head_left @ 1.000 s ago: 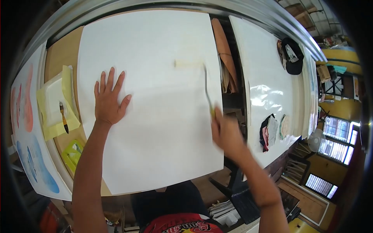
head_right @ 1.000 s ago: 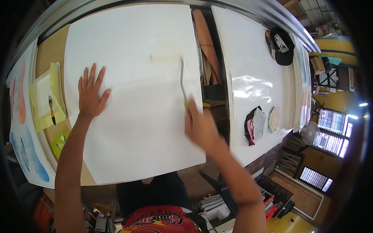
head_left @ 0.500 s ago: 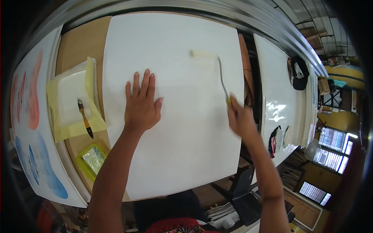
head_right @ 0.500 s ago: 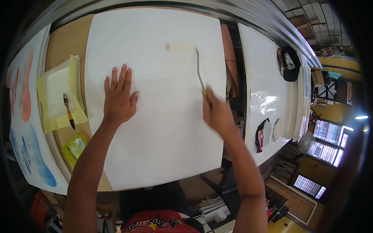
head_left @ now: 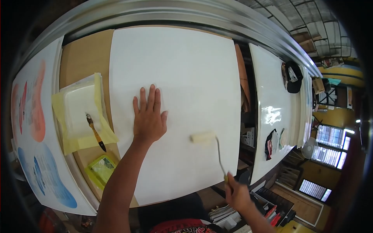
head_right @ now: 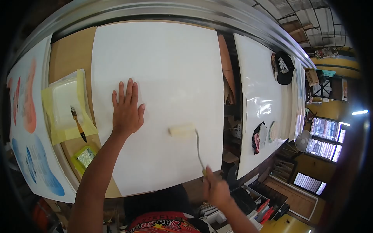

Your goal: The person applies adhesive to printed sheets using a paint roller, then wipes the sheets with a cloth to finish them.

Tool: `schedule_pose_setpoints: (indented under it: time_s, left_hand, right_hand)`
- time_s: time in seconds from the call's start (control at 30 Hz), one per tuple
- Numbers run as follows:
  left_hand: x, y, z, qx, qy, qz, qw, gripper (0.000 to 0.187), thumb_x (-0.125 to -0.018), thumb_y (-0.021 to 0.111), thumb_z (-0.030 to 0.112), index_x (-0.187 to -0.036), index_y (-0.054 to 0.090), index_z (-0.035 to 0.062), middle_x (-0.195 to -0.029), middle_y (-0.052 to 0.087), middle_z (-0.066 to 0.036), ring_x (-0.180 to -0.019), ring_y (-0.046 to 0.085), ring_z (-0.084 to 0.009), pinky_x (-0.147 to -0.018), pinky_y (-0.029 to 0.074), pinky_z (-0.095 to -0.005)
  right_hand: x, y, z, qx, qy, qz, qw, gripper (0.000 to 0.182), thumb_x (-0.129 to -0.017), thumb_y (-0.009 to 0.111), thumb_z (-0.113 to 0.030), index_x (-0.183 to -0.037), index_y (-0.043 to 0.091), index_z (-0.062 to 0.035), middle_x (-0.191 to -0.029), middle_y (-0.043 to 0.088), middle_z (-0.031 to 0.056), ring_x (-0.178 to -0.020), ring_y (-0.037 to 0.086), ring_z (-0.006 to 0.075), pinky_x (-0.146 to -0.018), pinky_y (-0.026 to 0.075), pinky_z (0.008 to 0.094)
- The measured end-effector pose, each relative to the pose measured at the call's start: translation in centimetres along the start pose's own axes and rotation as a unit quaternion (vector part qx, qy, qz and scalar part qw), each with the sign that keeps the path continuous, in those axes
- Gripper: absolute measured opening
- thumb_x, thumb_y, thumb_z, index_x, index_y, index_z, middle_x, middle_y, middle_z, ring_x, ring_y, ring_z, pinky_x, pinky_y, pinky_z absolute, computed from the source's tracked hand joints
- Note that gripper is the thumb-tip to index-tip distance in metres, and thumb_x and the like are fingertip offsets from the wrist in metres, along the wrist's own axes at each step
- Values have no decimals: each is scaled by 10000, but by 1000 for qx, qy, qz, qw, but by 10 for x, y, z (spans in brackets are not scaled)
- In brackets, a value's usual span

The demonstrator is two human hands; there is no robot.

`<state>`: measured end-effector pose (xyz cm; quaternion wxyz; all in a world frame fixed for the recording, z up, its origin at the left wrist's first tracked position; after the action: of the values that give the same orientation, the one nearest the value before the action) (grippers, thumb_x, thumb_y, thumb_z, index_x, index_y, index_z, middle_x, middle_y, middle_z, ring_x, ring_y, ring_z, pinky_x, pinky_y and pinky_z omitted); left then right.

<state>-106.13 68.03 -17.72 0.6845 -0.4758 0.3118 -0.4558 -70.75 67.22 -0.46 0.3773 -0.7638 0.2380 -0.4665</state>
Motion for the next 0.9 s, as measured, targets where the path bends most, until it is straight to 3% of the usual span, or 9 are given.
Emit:
schedule_pose_setpoints:
  time_s: [0.13,0.27,0.33,0.4,0.47,0.53,0.63,0.77,0.9]
  left_hand:
    - [1,2,-2,-4,4,16,1000,738,-990,549,301,-1585,247,-13,-1684,188,-169,-1548,143,-420,-1221,146,-610]
    - [-1,5,2,-26,-5,13,1000,745,-983,562,286,-1593,238,9,-1683,194,-155,-1542,159,-420,-1219,154,-603]
    - [-1,7,1,-44,3,21,999,747,-981,565,283,-1597,235,18,-1683,199,-150,-1538,167,-420,-1218,157,-601]
    - [-2,11,0,-63,12,34,997,720,-1000,536,292,-1595,238,17,-1682,201,-148,-1534,177,-417,-1216,159,-603]
    - [0,13,-1,-80,18,42,996,702,-1011,519,296,-1594,242,19,-1681,205,-150,-1533,183,-416,-1216,160,-602]
    - [0,15,-2,-98,25,54,993,685,-1027,497,310,-1596,244,25,-1678,217,-149,-1531,193,-416,-1217,163,-599]
    - [1,22,-6,-128,28,61,990,674,-1045,470,339,-1603,239,41,-1685,207,-138,-1537,189,-410,-1215,169,-599]
    - [0,30,-11,-139,48,82,986,674,-1059,420,393,-1600,239,33,-1683,197,-152,-1537,189,-402,-1209,165,-617]
    - [-3,14,3,-197,-12,-4,980,697,-1069,417,412,-1622,183,58,-1704,142,-134,-1557,139,-383,-1211,128,-640]
  right_hand:
    - [-182,-27,-17,33,-104,96,989,537,-931,598,-132,-1433,484,22,-766,676,257,-690,672,465,-674,566,537]
    - [-321,-72,-87,29,-230,201,952,240,-943,570,-105,-1127,585,49,-806,670,266,-733,665,464,-690,544,533]
    - [-287,-57,-73,55,-185,197,961,312,-949,576,-129,-1216,574,33,-812,673,270,-733,667,467,-694,541,544]
    - [-203,-19,-26,27,-65,100,992,459,-952,588,-152,-1375,502,5,-791,672,261,-708,662,468,-679,536,551]
    - [-90,37,33,19,-72,82,994,658,-949,614,-153,-1540,349,-37,-769,679,218,-652,662,439,-626,528,557]
    - [30,75,71,10,-86,72,994,705,-919,656,-96,-1543,338,-13,-772,676,214,-647,674,407,-578,540,491]
    - [160,103,88,7,14,13,1000,696,-900,681,-82,-1519,377,9,-808,683,207,-652,678,396,-575,543,472]
    - [204,81,78,-12,33,8,999,595,-890,682,-79,-1449,496,7,-827,704,176,-680,697,375,-606,556,453]
    - [222,57,79,-53,34,30,998,593,-888,675,-52,-1448,491,22,-920,720,198,-785,719,376,-670,570,420]
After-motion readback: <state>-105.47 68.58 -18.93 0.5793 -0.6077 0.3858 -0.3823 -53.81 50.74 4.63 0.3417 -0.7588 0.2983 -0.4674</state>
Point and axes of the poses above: each hand's wrist, its own x-axis away from the middle knuckle, its own y-axis out of the palm, z = x × y, the point moved 2 cm from there along -x, towards the middle knuckle
